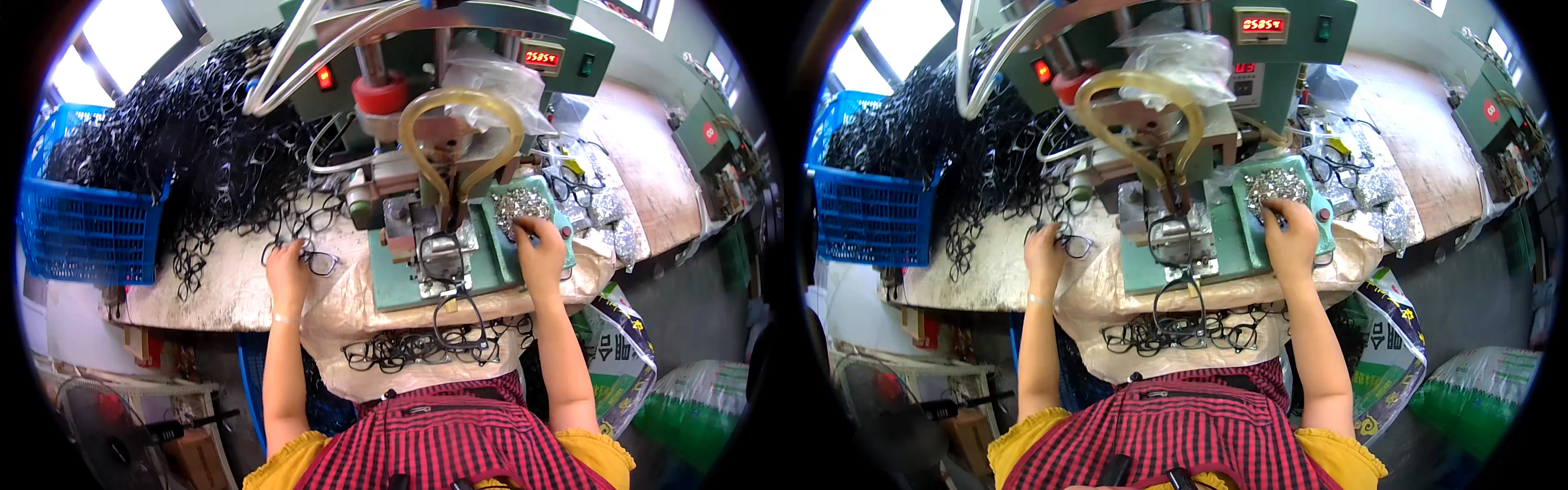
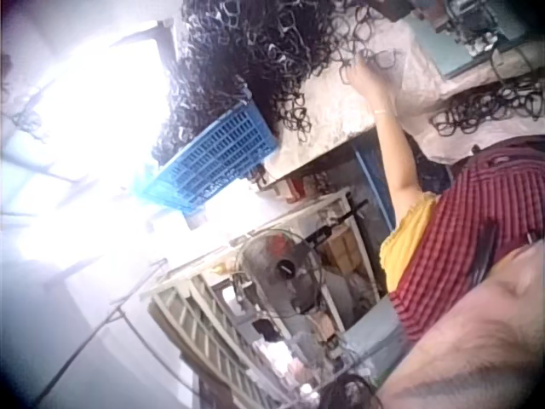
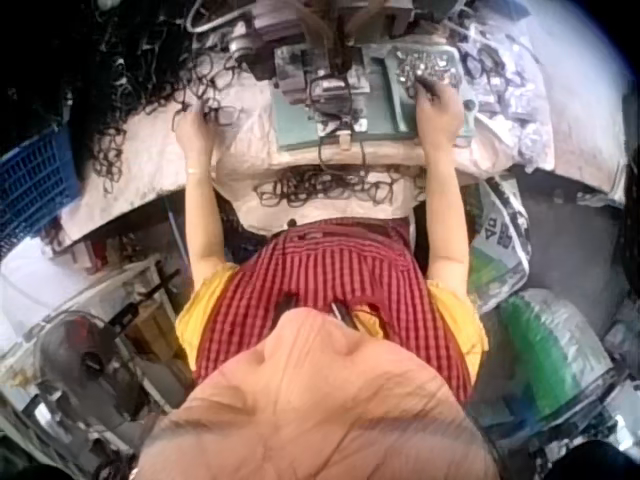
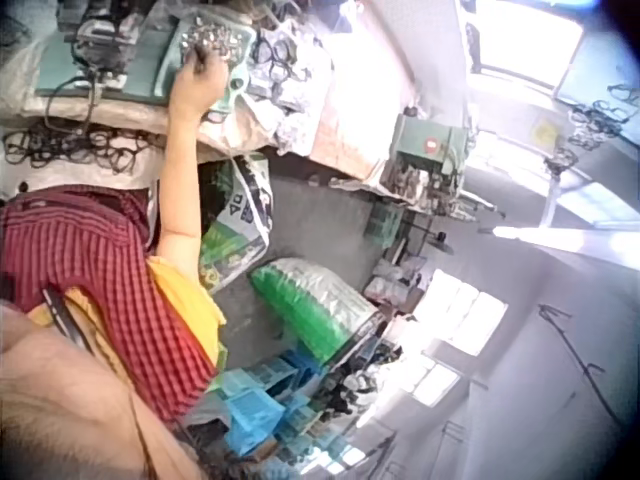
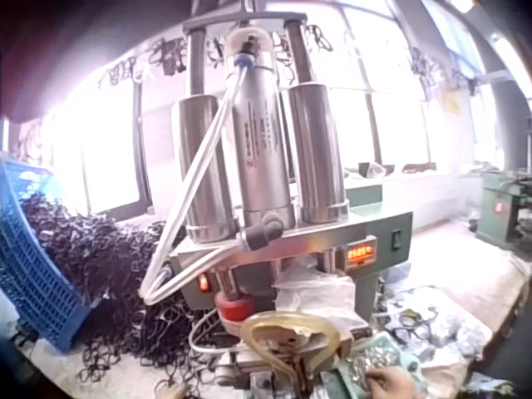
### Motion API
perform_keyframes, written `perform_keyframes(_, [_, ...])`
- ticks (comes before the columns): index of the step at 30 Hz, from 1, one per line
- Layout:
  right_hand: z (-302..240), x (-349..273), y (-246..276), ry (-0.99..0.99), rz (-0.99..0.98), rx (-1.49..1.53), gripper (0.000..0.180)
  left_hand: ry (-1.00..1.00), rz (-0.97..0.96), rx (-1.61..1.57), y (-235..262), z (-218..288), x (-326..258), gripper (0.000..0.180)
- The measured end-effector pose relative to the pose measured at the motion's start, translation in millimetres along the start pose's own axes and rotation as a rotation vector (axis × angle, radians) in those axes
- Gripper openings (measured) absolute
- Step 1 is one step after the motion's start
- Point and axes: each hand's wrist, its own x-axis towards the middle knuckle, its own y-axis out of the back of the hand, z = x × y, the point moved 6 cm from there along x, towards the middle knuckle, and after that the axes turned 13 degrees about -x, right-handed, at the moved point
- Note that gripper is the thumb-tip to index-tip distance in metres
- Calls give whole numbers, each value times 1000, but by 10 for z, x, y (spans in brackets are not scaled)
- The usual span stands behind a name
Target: The person repeatedly picks up black eyeglass frames and small metal screws, places each frame into a green mechanical jig, and operates the machine to fasten screws into the frames. The person then removes the assembled frames and places them on the table, repeating the process with additional frames and screws.
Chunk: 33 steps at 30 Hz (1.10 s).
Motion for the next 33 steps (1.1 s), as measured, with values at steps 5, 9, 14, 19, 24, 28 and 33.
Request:
perform_keyframes(5, [414, -357, 752, 40, 153, -262, 12, 87, 323, -43, 628, -262, 103, 19])
perform_keyframes(9, [471, -471, 924, -81, 111, -112, 14, 315, 26, -150, 284, -1041, 5, 23])
perform_keyframes(14, [-631, -86, 609, 171, -85, 167, 14, 178, -102, -186, 4, -89, -79, 21])
perform_keyframes(19, [-979, 89, -36, 5, -133, 576, 30, 105, 245, -433, 206, 825, -77, 12])
perform_keyframes(24, [-946, -33, -145, -131, -179, 739, 44, 153, 344, -1270, 322, 1067, -187, 18])
perform_keyframes(28, [-1073, 1, -135, -212, -277, 888, 45, -342, 494, -1138, 1160, 1962, 52, 16])
perform_keyframes(33, [-1270, -29, -48, -312, -303, 1013, 48, -677, 316, -1067, 1390, 2514, -42, 13])
